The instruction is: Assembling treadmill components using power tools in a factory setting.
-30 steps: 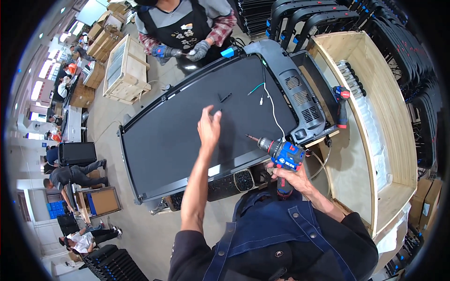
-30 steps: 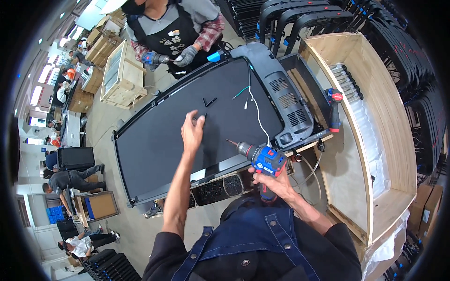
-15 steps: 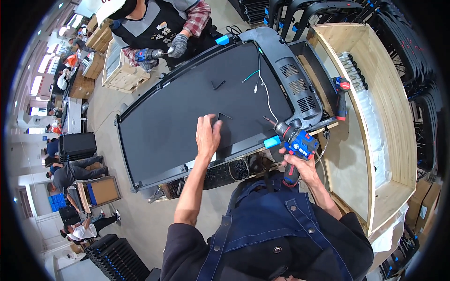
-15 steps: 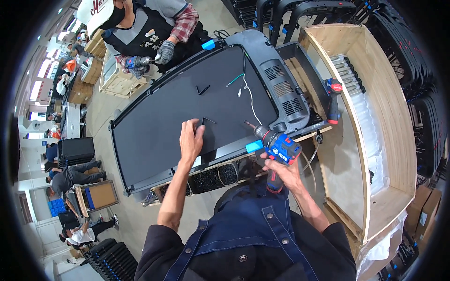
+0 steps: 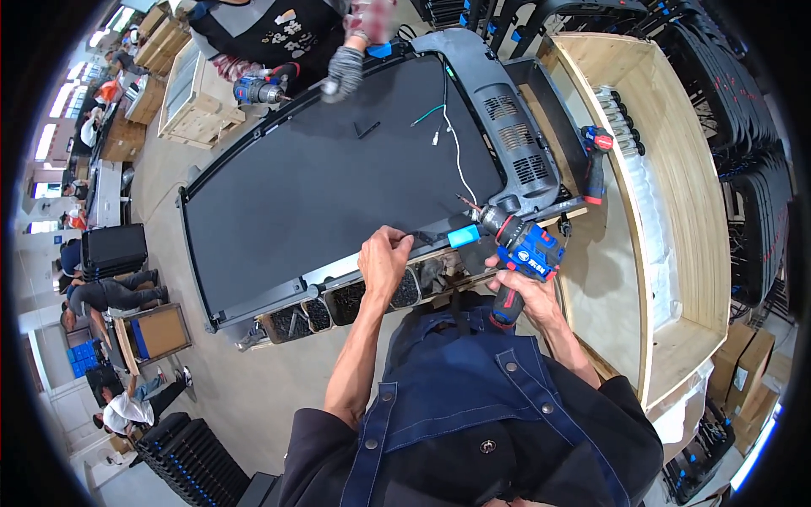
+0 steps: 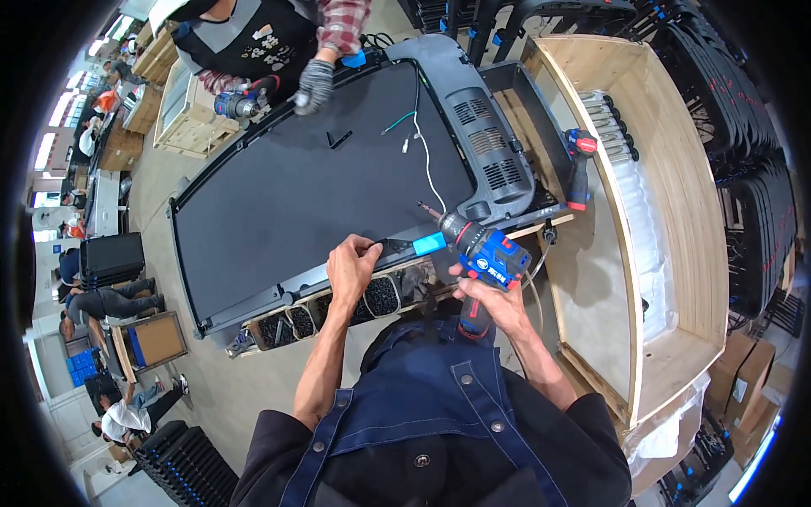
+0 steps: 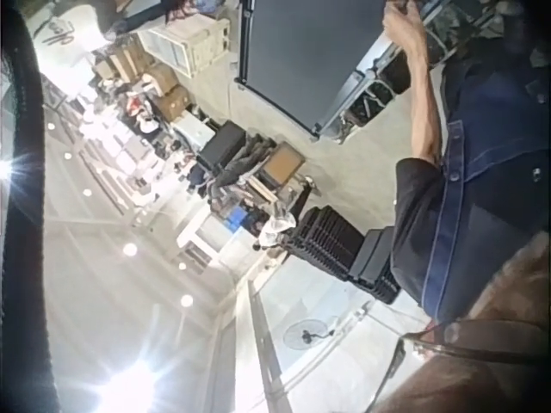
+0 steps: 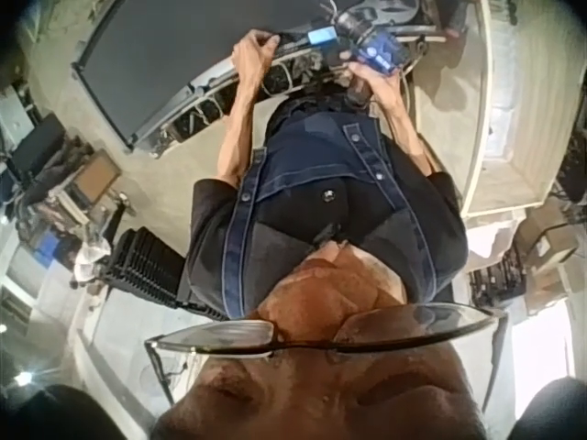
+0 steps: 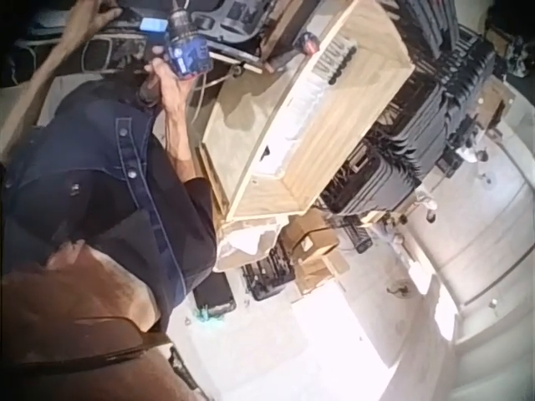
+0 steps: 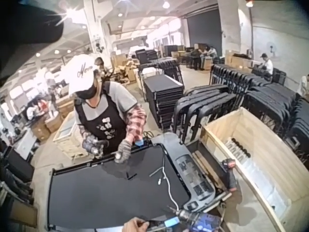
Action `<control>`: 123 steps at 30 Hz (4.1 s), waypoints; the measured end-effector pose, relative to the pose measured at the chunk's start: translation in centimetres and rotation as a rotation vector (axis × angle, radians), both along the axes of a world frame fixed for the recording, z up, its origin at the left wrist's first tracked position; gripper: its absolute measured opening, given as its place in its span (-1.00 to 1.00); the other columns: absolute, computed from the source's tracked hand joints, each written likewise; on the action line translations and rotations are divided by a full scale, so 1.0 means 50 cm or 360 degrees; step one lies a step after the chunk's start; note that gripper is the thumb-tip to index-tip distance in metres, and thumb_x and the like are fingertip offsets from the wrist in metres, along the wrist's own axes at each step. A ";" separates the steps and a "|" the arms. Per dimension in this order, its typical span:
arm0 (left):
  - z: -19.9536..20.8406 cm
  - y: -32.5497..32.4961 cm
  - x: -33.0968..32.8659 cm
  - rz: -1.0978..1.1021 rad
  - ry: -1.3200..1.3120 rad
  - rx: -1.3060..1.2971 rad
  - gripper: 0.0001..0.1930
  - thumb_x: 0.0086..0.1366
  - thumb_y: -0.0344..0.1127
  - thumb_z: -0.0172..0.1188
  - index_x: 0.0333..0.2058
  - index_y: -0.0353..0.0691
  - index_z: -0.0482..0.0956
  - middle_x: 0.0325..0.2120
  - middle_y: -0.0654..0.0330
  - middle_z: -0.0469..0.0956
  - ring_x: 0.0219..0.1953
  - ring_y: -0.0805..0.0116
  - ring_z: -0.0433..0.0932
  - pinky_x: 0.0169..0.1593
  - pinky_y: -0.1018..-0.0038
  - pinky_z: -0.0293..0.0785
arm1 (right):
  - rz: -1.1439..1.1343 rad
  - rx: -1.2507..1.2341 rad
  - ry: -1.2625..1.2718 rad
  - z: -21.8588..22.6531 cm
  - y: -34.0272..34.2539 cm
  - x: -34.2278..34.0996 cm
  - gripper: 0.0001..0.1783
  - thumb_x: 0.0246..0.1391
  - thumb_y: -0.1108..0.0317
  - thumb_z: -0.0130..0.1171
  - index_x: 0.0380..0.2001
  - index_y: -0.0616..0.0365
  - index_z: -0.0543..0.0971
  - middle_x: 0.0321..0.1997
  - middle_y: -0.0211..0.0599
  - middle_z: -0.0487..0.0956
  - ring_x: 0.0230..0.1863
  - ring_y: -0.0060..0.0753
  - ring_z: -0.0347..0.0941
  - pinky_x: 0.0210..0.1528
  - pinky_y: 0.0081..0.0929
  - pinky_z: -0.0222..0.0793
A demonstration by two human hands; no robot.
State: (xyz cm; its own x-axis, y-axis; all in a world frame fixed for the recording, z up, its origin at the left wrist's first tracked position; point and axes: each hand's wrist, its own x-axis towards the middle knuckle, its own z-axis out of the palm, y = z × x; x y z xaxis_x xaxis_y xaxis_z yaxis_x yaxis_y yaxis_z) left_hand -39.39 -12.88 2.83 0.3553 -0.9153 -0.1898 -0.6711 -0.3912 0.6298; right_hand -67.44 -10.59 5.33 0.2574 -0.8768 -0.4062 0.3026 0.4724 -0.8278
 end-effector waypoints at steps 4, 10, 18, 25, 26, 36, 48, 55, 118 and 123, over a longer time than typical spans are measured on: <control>-0.032 0.015 -0.017 0.0072 -0.0014 -0.0163 -0.84 0.17 -0.30 0.39 -0.41 -0.27 0.65 -0.51 0.10 0.64 -0.41 0.05 0.62 -0.22 0.19 0.49 | 0.0035 0.0011 0.0012 0.009 0.000 -0.003 -0.50 0.09 0.54 0.29 0.13 0.22 0.49 -0.04 -0.09 0.66 -0.25 -0.34 0.65 -0.12 -0.35 0.64; -0.038 -0.018 -0.010 -0.0767 -0.0673 -0.0993 -0.83 0.09 -0.40 0.38 -0.43 -0.16 0.52 -0.48 0.19 0.43 -0.34 0.16 0.47 -0.15 0.26 0.39 | 0.0188 -0.0064 0.0070 0.031 -0.006 -0.018 -0.43 0.07 0.64 0.26 0.19 0.24 0.44 -0.01 -0.09 0.65 -0.09 -0.30 0.66 -0.10 -0.34 0.69; -0.060 -0.087 0.031 -0.1102 -0.0303 -0.0842 -0.84 0.13 -0.40 0.34 -0.33 -0.19 0.54 -0.36 0.17 0.42 -0.24 0.13 0.47 -0.14 0.27 0.52 | 0.0867 -0.0816 0.1082 0.062 -0.105 -0.032 -0.59 -0.11 0.47 0.31 -0.11 0.30 0.54 -0.26 -0.24 0.66 -0.36 -0.42 0.55 -0.18 -0.37 0.54; -0.067 -0.084 0.031 -0.0983 -0.0283 -0.0780 -0.82 0.09 -0.39 0.36 -0.35 -0.21 0.54 -0.34 0.16 0.43 -0.21 0.11 0.47 -0.09 0.23 0.52 | 0.1346 -0.0739 0.1446 0.118 -0.222 0.033 -0.72 -0.20 0.41 0.24 -0.37 0.34 0.52 -0.55 -0.03 0.52 -0.47 -0.03 0.47 -0.31 -0.16 0.40; -0.067 -0.084 0.030 -0.0971 -0.0258 -0.0775 -0.82 0.09 -0.40 0.36 -0.35 -0.21 0.54 -0.34 0.16 0.43 -0.21 0.10 0.47 -0.10 0.23 0.52 | 0.1499 -0.0704 0.1542 0.121 -0.235 0.042 -0.73 -0.20 0.41 0.24 -0.38 0.34 0.52 -0.54 -0.01 0.55 -0.45 0.04 0.49 -0.30 -0.14 0.41; -0.070 -0.085 0.038 -0.0959 -0.0238 -0.0722 -0.82 0.07 -0.44 0.35 -0.39 -0.23 0.51 -0.32 0.16 0.44 -0.17 0.10 0.48 -0.06 0.22 0.53 | 0.1880 -0.0732 0.1663 0.139 -0.293 0.101 -0.67 -0.22 0.37 0.43 -0.38 0.34 0.59 -0.50 0.00 0.59 -0.47 -0.02 0.48 -0.30 -0.17 0.45; -0.077 -0.086 0.048 -0.1017 -0.0167 -0.0738 -0.90 0.08 -0.46 0.25 -0.42 -0.24 0.50 -0.34 0.15 0.42 -0.21 0.13 0.46 -0.09 0.25 0.51 | 0.2118 -0.1293 0.2032 0.188 -0.252 0.175 -0.50 -0.24 0.46 0.29 -0.09 0.28 0.55 -0.34 0.05 0.66 -0.20 0.18 0.61 -0.15 -0.02 0.53; -0.107 -0.093 0.049 -0.1035 -0.0302 -0.0884 -0.90 0.04 -0.48 0.23 -0.42 -0.21 0.53 -0.35 0.18 0.45 -0.22 0.18 0.51 -0.17 0.35 0.58 | 0.2447 -0.1623 0.2261 0.212 -0.195 0.244 -0.46 -0.18 0.39 0.41 -0.10 0.29 0.42 -0.29 -0.05 0.59 -0.27 0.05 0.64 -0.31 -0.15 0.54; -0.059 -0.108 0.067 -0.1110 0.0094 -0.0704 -0.79 0.06 -0.53 0.32 -0.33 -0.24 0.51 -0.32 0.12 0.44 -0.17 0.05 0.48 -0.10 0.22 0.54 | 0.1476 -0.0396 0.1752 0.173 -0.217 0.112 -0.59 -0.15 0.41 0.37 -0.17 0.24 0.53 -0.35 -0.15 0.62 -0.32 -0.24 0.54 -0.14 -0.24 0.48; -0.037 -0.085 0.088 -0.1040 0.0131 -0.0639 -0.69 0.05 -0.55 0.35 -0.19 -0.25 0.56 -0.27 0.10 0.48 -0.16 0.02 0.47 -0.08 0.19 0.51 | 0.1331 -0.0528 0.1580 0.130 -0.186 0.048 -0.61 -0.12 0.41 0.39 -0.17 0.26 0.55 -0.32 -0.17 0.63 -0.32 -0.31 0.50 -0.09 -0.30 0.50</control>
State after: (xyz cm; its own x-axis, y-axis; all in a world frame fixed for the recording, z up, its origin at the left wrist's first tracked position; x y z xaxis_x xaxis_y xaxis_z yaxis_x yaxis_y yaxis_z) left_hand -34.98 -17.13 0.99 -0.2820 -0.9386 0.1986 -0.6319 0.3375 0.6977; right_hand -65.02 -19.87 11.84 0.4834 -0.6946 -0.5328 -0.7686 -0.0454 -0.6381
